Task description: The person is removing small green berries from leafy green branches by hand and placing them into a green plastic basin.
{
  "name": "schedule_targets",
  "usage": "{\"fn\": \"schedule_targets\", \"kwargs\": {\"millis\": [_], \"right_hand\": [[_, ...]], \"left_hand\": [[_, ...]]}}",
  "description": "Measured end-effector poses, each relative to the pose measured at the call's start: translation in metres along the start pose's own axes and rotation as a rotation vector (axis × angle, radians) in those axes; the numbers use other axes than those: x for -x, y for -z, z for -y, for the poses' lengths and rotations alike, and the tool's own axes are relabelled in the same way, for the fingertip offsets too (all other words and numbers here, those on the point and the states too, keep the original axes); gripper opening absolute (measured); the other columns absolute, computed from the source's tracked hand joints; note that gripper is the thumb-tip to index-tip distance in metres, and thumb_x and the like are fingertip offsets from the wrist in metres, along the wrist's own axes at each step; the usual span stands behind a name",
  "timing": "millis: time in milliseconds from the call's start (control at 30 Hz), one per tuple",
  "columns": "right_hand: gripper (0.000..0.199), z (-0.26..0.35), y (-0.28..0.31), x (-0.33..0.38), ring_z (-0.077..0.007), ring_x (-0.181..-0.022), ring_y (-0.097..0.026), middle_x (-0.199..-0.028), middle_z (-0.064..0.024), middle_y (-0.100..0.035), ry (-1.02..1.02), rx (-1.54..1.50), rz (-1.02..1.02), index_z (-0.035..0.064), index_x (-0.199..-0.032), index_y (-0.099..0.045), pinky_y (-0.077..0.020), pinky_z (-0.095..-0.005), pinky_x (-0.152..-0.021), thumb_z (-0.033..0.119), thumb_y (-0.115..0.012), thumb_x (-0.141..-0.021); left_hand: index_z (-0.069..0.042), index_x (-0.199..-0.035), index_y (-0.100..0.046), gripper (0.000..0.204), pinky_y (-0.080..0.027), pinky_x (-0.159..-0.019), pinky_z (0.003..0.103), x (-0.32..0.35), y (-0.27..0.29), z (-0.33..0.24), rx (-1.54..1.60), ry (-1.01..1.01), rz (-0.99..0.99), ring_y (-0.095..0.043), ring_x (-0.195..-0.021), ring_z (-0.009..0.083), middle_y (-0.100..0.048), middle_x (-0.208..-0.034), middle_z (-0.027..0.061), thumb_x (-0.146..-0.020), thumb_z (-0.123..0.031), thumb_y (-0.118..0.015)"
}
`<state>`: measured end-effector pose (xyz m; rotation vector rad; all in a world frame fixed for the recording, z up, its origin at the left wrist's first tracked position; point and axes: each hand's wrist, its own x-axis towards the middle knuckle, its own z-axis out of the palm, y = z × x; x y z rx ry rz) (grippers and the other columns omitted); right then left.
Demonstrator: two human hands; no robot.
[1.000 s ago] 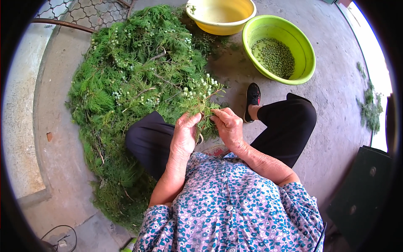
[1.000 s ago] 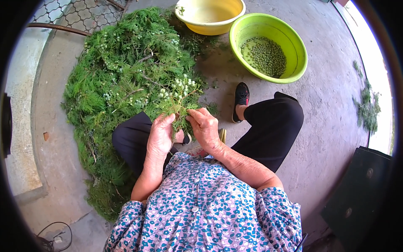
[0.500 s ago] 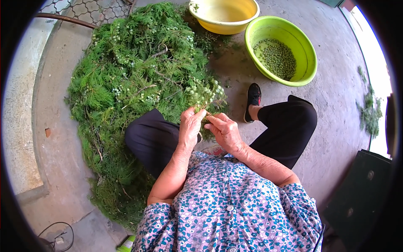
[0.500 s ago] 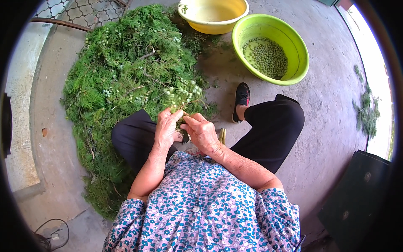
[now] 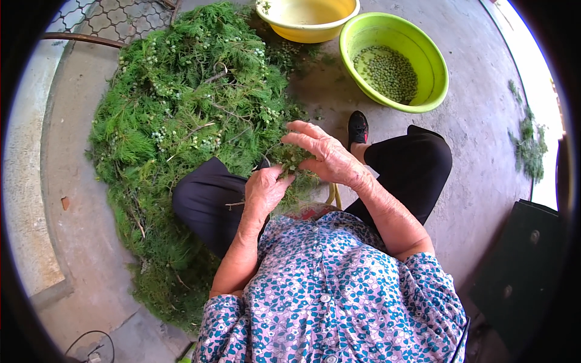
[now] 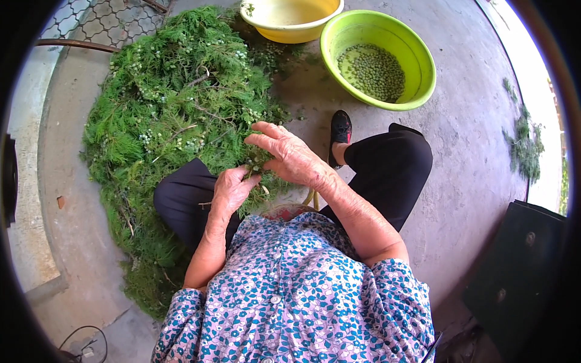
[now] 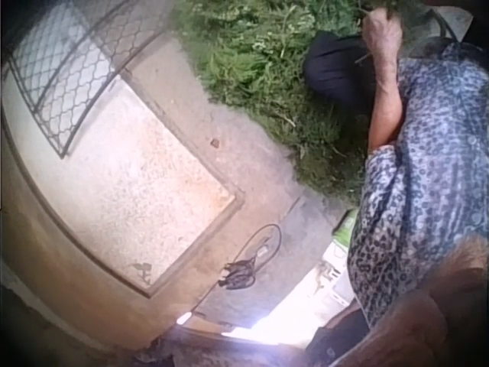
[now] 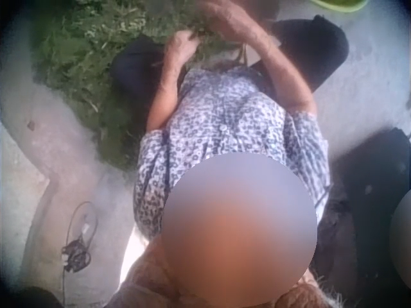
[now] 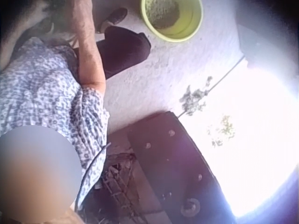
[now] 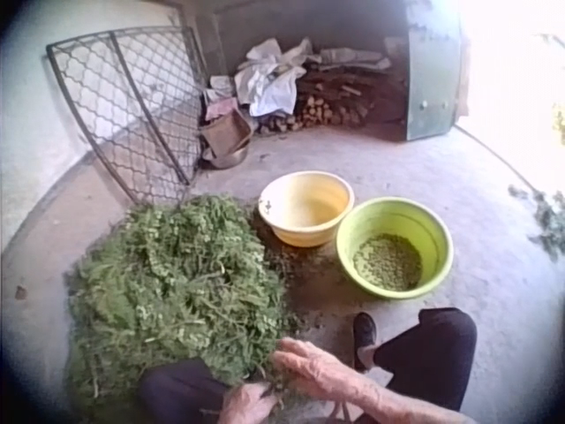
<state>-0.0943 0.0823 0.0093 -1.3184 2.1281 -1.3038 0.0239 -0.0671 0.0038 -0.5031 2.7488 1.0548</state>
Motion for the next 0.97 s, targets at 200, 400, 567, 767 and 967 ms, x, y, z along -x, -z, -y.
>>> {"fn": "schedule_targets", "kwargs": {"millis": [200,400,567,767,967], "right_hand": [[0.043,-0.011,-0.006,0.001,-0.0292,-0.102,-0.053,-0.113,-0.0119,-0.050,-0.056,-0.107,0.073,0.0089,-0.107,-0.056,-0.0455,-0.0355,-0.084,-0.001,-0.065,-0.066],[0.018,-0.018,-0.008,0.005,-0.0152,-0.074,-0.056,-0.077,-0.0025,-0.056,-0.159,-0.332,-0.105,0.0050,-0.090,-0.060,-0.0459,-0.0261,-0.068,0.000,-0.064,-0.073],[0.004,-0.024,-0.009,0.006,-0.0061,-0.057,-0.047,-0.064,0.0040,-0.051,-0.593,-0.962,-0.312,0.0059,-0.080,-0.058,-0.0393,-0.0204,-0.052,0.008,-0.059,-0.083],[0.008,-0.043,-0.001,0.008,-0.0085,-0.063,-0.055,-0.077,-0.0002,-0.058,-0.500,-1.453,-0.241,0.0072,-0.089,-0.055,-0.0416,-0.0197,-0.051,0.011,-0.059,-0.083],[0.028,-0.036,-0.015,0.014,-0.0079,-0.070,-0.054,-0.089,0.0001,-0.061,-0.431,-1.505,0.142,0.0076,-0.106,-0.057,-0.0407,-0.0203,-0.050,0.022,-0.062,-0.083]], "left_hand": [[-0.004,-0.083,-0.062,0.021,-0.043,-0.059,0.038,0.000,0.004,-0.005,-0.006,-0.029,0.107,-0.059,-0.063,0.0310,-0.060,-0.068,0.0151,-0.073,-0.022,-0.065],[-0.008,-0.079,-0.061,0.018,-0.042,-0.053,0.038,0.004,0.006,-0.009,-0.015,-0.024,0.064,-0.056,-0.058,0.0320,-0.056,-0.059,0.0137,-0.076,-0.025,-0.065],[-0.001,-0.083,-0.063,0.014,-0.043,-0.055,0.025,0.006,0.010,-0.010,0.062,-0.067,0.093,-0.054,-0.056,0.0110,-0.062,-0.065,0.0053,-0.078,-0.014,-0.063],[-0.005,-0.083,-0.063,0.018,-0.045,-0.055,0.034,0.008,0.014,0.000,0.182,-0.049,0.066,-0.060,-0.062,0.0295,-0.061,-0.066,0.0131,-0.075,-0.021,-0.067],[0.001,-0.084,-0.063,0.017,-0.038,-0.051,0.023,0.004,0.016,0.006,0.552,-0.078,0.234,-0.044,-0.052,0.0062,-0.054,-0.057,-0.0001,-0.077,-0.014,-0.067]]}}
